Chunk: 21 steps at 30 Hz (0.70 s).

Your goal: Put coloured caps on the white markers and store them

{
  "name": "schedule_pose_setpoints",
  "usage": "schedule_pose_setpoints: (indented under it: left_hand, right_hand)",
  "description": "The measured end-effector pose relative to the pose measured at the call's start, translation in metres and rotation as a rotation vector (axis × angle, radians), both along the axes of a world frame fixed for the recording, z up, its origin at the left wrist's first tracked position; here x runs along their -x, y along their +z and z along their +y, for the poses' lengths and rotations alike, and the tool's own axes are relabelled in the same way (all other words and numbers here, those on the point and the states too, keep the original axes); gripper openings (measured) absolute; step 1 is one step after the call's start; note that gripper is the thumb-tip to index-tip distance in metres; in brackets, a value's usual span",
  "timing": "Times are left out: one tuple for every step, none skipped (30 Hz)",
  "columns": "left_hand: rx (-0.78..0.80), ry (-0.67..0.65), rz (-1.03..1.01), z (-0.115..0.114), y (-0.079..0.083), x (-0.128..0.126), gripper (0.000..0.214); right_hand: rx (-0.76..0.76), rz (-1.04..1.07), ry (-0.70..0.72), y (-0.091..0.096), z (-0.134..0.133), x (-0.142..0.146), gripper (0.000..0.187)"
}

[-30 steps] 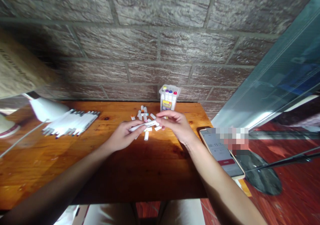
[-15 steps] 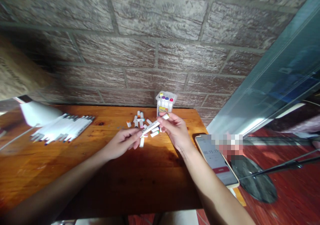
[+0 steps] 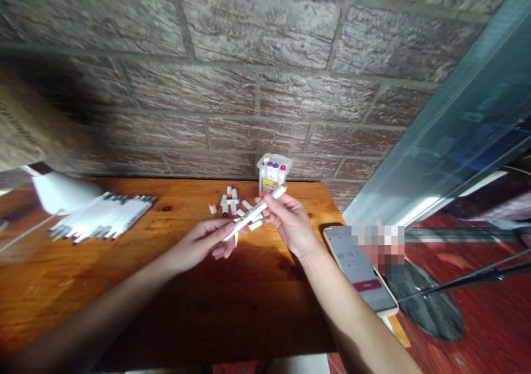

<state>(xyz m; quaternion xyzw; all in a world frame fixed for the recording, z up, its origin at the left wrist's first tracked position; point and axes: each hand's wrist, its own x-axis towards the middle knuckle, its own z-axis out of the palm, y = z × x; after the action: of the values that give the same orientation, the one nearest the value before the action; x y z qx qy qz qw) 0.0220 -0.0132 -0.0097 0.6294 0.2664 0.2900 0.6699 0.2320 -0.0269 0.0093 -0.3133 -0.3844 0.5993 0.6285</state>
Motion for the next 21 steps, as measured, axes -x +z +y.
schedule_pose_setpoints:
  left_hand:
    - [0.024,-0.024,-0.010,-0.001,0.000,0.000,0.053]
    - [0.043,-0.040,-0.019,-0.001,0.001,0.000,0.053]
    - [0.058,-0.049,-0.025,-0.002,0.001,0.000,0.053]
    - [0.069,-0.047,-0.031,-0.002,0.001,0.000,0.052]
    - [0.081,-0.042,-0.037,-0.002,0.000,0.000,0.052]
    - [0.091,-0.032,-0.047,-0.002,-0.001,0.001,0.051]
    - [0.100,-0.021,-0.059,-0.002,-0.002,0.001,0.051]
    - [0.106,-0.011,-0.072,-0.001,-0.004,0.001,0.051]
    - [0.107,-0.002,-0.084,-0.001,-0.005,0.001,0.051]
    - [0.103,0.007,-0.090,0.000,-0.007,0.000,0.052]
    - [0.094,0.017,-0.088,0.001,-0.008,-0.001,0.053]
    - [0.081,0.034,-0.077,0.002,-0.009,-0.001,0.053]
    - [0.066,0.049,-0.064,0.002,-0.009,-0.002,0.055]
    - [0.051,0.068,-0.054,0.003,-0.010,-0.003,0.056]
    - [0.039,0.082,-0.046,0.003,-0.010,-0.003,0.058]
    - [0.030,0.090,-0.042,0.003,-0.010,-0.004,0.059]
    - [0.022,0.095,-0.039,0.003,-0.011,-0.004,0.061]
    - [0.014,0.099,-0.036,0.003,-0.011,-0.004,0.062]
    - [0.006,0.105,-0.034,0.004,-0.012,-0.004,0.062]
    - [-0.001,0.114,-0.032,0.004,-0.012,-0.004,0.062]
    - [-0.008,0.125,-0.032,0.004,-0.012,-0.004,0.061]
  right_hand:
    - [-0.005,0.019,-0.005,0.001,0.000,-0.001,0.020]
    - [-0.006,0.034,-0.008,0.001,0.001,-0.002,0.019]
    - [-0.002,0.037,-0.006,0.001,0.001,-0.002,0.020]
    - [0.001,0.027,0.002,0.001,0.000,-0.001,0.021]
    - [0.001,0.002,0.017,0.001,-0.001,0.000,0.024]
    - [-0.003,-0.036,0.041,0.000,-0.002,0.001,0.027]
    - [-0.014,-0.078,0.069,-0.001,-0.003,0.002,0.029]
    - [-0.031,-0.119,0.097,-0.002,-0.004,0.004,0.031]
    - [-0.049,-0.154,0.116,-0.003,-0.005,0.005,0.031]
    - [-0.065,-0.180,0.122,-0.003,-0.006,0.006,0.030]
    - [-0.078,-0.196,0.114,-0.004,-0.007,0.006,0.029]
    - [-0.090,-0.203,0.091,-0.003,-0.007,0.005,0.027]
    - [-0.102,-0.203,0.057,-0.002,-0.007,0.004,0.027]
    - [-0.116,-0.201,0.015,0.000,-0.006,0.002,0.027]
    - [-0.134,-0.197,-0.035,0.003,-0.005,0.000,0.028]
    - [-0.153,-0.193,-0.090,0.008,-0.003,-0.003,0.029]
    - [-0.170,-0.193,-0.148,0.014,-0.001,-0.006,0.029]
    - [-0.185,-0.194,-0.209,0.022,0.002,-0.009,0.029]
    - [-0.196,-0.195,-0.261,0.032,0.006,-0.012,0.028]
    - [-0.205,-0.195,-0.304,0.042,0.009,-0.015,0.028]
    - [-0.217,-0.195,-0.343,0.054,0.013,-0.018,0.029]
